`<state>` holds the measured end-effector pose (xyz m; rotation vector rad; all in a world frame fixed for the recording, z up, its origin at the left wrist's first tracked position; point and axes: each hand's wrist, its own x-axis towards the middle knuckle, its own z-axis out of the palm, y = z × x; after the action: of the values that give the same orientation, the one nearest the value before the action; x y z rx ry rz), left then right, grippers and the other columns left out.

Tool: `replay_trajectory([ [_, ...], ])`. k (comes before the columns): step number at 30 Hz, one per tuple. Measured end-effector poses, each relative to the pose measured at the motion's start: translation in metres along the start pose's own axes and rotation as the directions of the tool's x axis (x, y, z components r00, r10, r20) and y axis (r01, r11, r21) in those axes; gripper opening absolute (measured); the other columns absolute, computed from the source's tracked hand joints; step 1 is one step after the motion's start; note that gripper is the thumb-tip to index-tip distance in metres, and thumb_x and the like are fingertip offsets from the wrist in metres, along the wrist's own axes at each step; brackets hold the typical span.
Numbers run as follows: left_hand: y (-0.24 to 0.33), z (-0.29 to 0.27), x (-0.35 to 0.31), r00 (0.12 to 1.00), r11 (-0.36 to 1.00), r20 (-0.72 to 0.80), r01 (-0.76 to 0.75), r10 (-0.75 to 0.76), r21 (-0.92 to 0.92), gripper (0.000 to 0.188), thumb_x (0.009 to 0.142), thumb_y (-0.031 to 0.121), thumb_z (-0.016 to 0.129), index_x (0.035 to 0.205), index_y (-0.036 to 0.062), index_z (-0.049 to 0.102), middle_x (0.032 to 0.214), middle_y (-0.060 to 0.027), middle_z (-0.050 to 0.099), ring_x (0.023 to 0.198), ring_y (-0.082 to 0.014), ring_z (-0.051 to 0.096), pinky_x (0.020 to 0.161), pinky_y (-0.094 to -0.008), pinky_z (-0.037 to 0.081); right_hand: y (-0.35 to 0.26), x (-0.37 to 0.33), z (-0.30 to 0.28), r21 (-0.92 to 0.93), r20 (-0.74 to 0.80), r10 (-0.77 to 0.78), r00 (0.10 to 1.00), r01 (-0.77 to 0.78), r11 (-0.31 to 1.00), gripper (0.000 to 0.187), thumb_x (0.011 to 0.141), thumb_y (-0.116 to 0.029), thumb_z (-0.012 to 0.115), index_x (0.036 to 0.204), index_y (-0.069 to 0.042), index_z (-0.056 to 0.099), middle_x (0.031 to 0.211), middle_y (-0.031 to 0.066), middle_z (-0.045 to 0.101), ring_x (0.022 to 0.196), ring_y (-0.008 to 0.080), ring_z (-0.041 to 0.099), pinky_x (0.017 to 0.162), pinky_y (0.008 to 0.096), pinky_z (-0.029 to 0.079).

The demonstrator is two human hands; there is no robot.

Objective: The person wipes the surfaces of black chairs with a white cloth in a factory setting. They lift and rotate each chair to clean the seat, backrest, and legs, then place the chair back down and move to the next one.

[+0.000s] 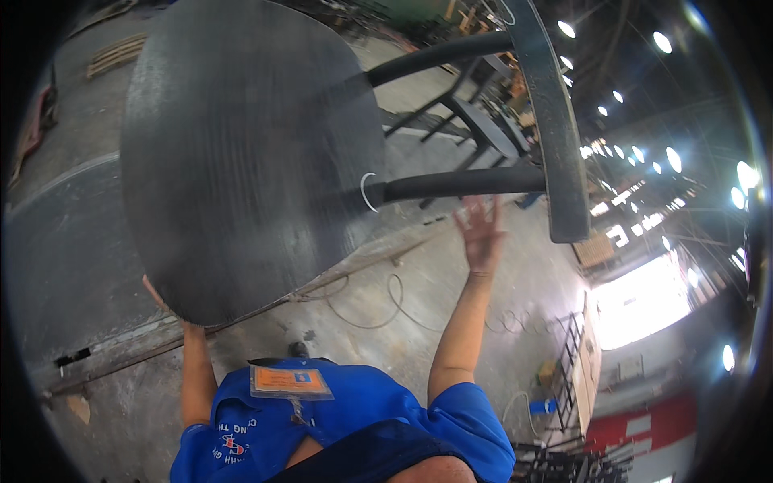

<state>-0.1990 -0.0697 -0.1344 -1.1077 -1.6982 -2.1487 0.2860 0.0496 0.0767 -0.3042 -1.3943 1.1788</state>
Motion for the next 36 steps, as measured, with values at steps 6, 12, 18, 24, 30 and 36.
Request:
replay_trajectory([
  [6,-0.052,-0.003,0.005,0.92,0.9,-0.034,0.374,-0.39,-0.222,0.034,0.099,0.031,0.038,0.111,0.0009,0.05,0.1,-0.0101,0.057,0.084,-0.0177,0.059,0.073,-0.0316,0.05,0.214,0.004,-0.004,-0.596,-0.117,0.458,0.881,-0.432,0.677,0.091,0.069,-0.011,0.083,0.142,-0.003,0.03,0.136,0.0154,0.047,0.125,0.0268,0.046,0.098,0.0359,0.042],
  [12,-0.059,0.002,0.027,0.814,0.757,-0.047,0.515,-0.579,-0.403,0.036,0.099,0.033,0.036,0.108,0.002,0.051,0.091,-0.0084,0.058,0.074,-0.0181,0.06,0.064,-0.032,0.051,0.299,0.053,0.028,-0.508,-0.226,0.333,0.916,-0.402,0.762,0.022,0.071,-0.011,0.078,0.084,0.001,0.064,0.076,0.0041,0.064,0.07,0.0138,0.058,0.067,0.0317,0.048],
  [18,0.004,0.013,-0.007,0.721,0.738,-0.208,0.574,-0.661,-0.355,0.034,0.098,0.034,0.035,0.101,0.0051,0.053,0.077,-0.0069,0.058,0.057,-0.0204,0.059,0.053,-0.0331,0.049,0.267,0.082,0.001,-0.561,-0.12,0.372,0.92,-0.372,0.74,0.017,0.071,-0.013,0.074,0.067,-0.002,0.062,0.062,0.0034,0.06,0.06,0.0104,0.057,0.056,0.0275,0.044],
  [24,0.102,0.008,0.042,0.794,0.865,-0.348,0.436,-0.499,-0.246,0.035,0.097,0.037,0.039,0.097,0.0063,0.054,0.081,-0.0122,0.063,0.062,-0.0196,0.061,0.059,-0.0308,0.049,0.193,0.105,0.007,-0.598,0.058,0.463,0.884,-0.341,0.726,0.026,0.076,-0.015,0.073,0.061,0.0,0.059,0.055,0.0041,0.058,0.052,0.0108,0.056,0.051,0.0283,0.045],
  [30,0.149,0.063,0.094,0.921,0.996,-0.381,0.085,-0.084,-0.014,0.031,0.103,0.03,0.031,0.11,0.0012,0.04,0.108,-0.0257,0.061,0.101,-0.0307,0.061,0.089,-0.0374,0.047,0.168,0.171,0.003,-0.505,0.088,0.517,0.851,-0.41,0.76,0.025,0.078,-0.011,0.071,0.092,0.002,0.055,0.065,0.0055,0.059,0.052,0.0126,0.058,0.047,0.0274,0.046],
  [36,0.122,0.12,0.105,0.89,0.475,-0.101,-0.138,0.445,0.869,0.016,0.095,0.015,0.047,0.104,0.0031,0.054,0.12,-0.0146,0.06,0.101,-0.0331,0.061,0.084,-0.0399,0.048,0.213,0.237,0.011,-0.396,0.113,0.47,0.875,-0.394,0.829,0.019,0.078,-0.009,0.065,0.086,-0.001,0.05,0.063,0.0048,0.056,0.05,0.0127,0.055,0.046,0.0275,0.045],
])
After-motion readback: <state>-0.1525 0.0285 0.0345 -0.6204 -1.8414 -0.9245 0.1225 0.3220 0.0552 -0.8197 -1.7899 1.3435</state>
